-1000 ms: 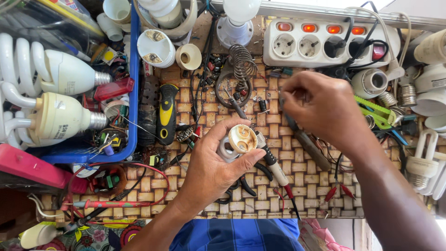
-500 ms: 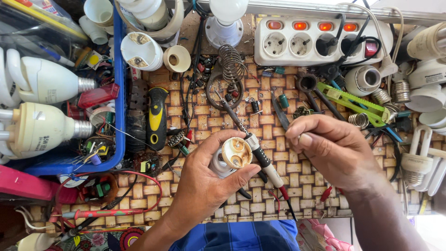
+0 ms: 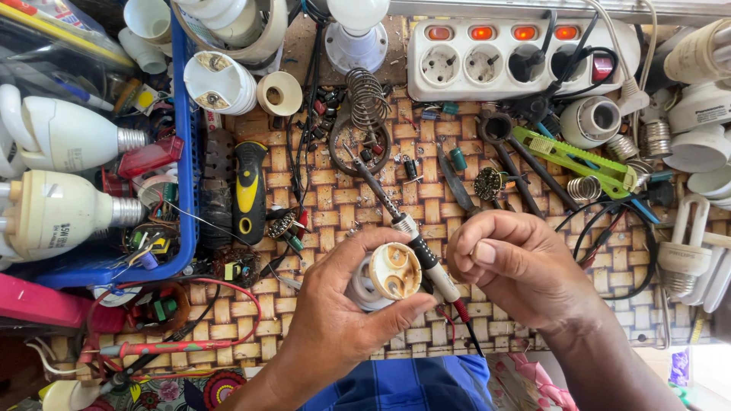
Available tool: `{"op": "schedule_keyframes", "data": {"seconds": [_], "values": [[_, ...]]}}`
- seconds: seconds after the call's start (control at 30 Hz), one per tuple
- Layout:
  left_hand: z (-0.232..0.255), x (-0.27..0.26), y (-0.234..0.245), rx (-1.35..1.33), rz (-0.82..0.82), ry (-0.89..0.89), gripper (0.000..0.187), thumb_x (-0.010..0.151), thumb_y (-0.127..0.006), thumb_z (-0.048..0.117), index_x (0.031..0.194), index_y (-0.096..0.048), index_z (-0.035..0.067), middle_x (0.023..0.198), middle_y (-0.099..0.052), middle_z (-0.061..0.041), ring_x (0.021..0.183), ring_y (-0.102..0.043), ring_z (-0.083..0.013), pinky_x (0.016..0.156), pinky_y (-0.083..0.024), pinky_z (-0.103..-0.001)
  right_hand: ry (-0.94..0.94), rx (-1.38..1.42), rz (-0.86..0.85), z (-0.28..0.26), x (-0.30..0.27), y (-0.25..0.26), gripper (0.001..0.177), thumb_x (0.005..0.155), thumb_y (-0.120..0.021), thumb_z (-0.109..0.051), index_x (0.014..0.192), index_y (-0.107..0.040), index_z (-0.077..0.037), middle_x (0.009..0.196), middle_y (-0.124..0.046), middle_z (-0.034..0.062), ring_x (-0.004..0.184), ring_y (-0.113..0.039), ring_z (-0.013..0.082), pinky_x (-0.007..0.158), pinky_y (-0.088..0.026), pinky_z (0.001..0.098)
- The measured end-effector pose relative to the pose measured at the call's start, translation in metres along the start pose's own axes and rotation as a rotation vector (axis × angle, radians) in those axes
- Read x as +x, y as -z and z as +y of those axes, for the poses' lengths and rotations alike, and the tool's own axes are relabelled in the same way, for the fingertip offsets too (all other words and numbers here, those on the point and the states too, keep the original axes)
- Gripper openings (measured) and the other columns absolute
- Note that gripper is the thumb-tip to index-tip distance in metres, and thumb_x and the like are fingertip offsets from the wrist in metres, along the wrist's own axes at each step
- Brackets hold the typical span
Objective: The person uses pliers to remove a small orange component from the base of a compact fluorescent light bulb. They then use the pliers to adjust the metal contacts inside the bulb base and insert a small wire into the socket.
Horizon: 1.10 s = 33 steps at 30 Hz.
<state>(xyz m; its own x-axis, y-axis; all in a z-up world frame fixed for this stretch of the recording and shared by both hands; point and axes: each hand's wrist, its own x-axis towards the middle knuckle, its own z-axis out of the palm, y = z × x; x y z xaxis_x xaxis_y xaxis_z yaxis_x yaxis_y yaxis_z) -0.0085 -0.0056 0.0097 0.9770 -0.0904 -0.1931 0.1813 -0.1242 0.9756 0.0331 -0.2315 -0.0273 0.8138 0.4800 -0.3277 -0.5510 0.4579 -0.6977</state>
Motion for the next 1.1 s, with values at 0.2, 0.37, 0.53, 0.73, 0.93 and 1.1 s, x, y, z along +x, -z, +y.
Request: {"op": "schedule_keyframes", "data": {"seconds": [0.2,0.37,0.53,0.73,0.93,1.1], "values": [[0.002,-0.008,-0.002,0.205,0.014,-0.133,0.052,0.073,-0.079,0.045,0.113,-0.065,0.016,0.098,-0.073,0.003,0.080,-0.068,-0.0100,0.075,-0.054,-0.024,-0.046,0.045,-0.012,0.009,-0.005,0.000,0.016,0.087,-0.071,-0.008,0.090,-0.069,0.008,0.077,-0.064,0.0153,0.066,-0.058,0.0173,0.061,-0.048,0.0224],[0.003,-0.015,-0.003,0.237,0.022,-0.180,0.053,0.073,-0.079,0.046,0.114,-0.064,0.016,0.098,-0.074,0.001,0.083,-0.071,-0.0125,0.078,-0.055,-0.026,-0.071,0.093,-0.023,0.009,-0.006,-0.012,0.019,0.086,-0.072,-0.010,0.084,-0.067,0.008,0.069,-0.058,0.0142,0.064,-0.051,0.0203,0.060,-0.042,0.0274],[0.005,-0.021,-0.004,0.241,0.035,-0.233,0.054,0.072,-0.081,0.043,0.116,-0.063,0.015,0.107,-0.073,-0.001,0.095,-0.072,-0.0162,0.087,-0.054,-0.028,-0.059,0.066,-0.030,0.014,-0.010,-0.016,0.019,0.086,-0.072,-0.010,0.082,-0.066,0.008,0.072,-0.060,0.0126,0.064,-0.049,0.0192,0.062,-0.041,0.0297],[0.004,-0.027,-0.005,0.252,0.058,-0.284,0.055,0.073,-0.080,0.043,0.115,-0.063,0.013,0.108,-0.072,-0.002,0.098,-0.072,-0.0174,0.089,-0.054,-0.030,0.128,-0.092,0.051,0.029,-0.018,-0.021,0.011,0.083,-0.073,-0.003,0.087,-0.069,0.007,0.078,-0.066,0.0154,0.064,-0.053,0.0182,0.064,-0.045,0.0295],[0.006,-0.032,-0.004,0.262,0.078,-0.288,0.054,0.072,-0.080,0.045,0.112,-0.063,0.014,0.104,-0.072,0.000,0.092,-0.072,-0.0162,0.085,-0.055,-0.029,0.344,-0.369,0.107,0.034,-0.024,-0.031,0.007,0.087,-0.071,-0.010,0.089,-0.066,-0.005,0.084,-0.069,0.0124,0.080,-0.064,0.0187,0.070,-0.050,0.0284],[0.006,-0.036,-0.004,0.236,0.056,-0.194,0.054,0.070,-0.079,0.049,0.110,-0.064,0.016,0.096,-0.071,0.005,0.082,-0.069,-0.0115,0.076,-0.054,-0.026,0.248,-0.625,0.170,0.033,-0.032,-0.035,0.016,0.082,-0.075,-0.004,0.097,-0.072,-0.001,0.087,-0.067,0.0029,0.064,-0.058,0.0053,0.053,-0.047,0.0180]]}}
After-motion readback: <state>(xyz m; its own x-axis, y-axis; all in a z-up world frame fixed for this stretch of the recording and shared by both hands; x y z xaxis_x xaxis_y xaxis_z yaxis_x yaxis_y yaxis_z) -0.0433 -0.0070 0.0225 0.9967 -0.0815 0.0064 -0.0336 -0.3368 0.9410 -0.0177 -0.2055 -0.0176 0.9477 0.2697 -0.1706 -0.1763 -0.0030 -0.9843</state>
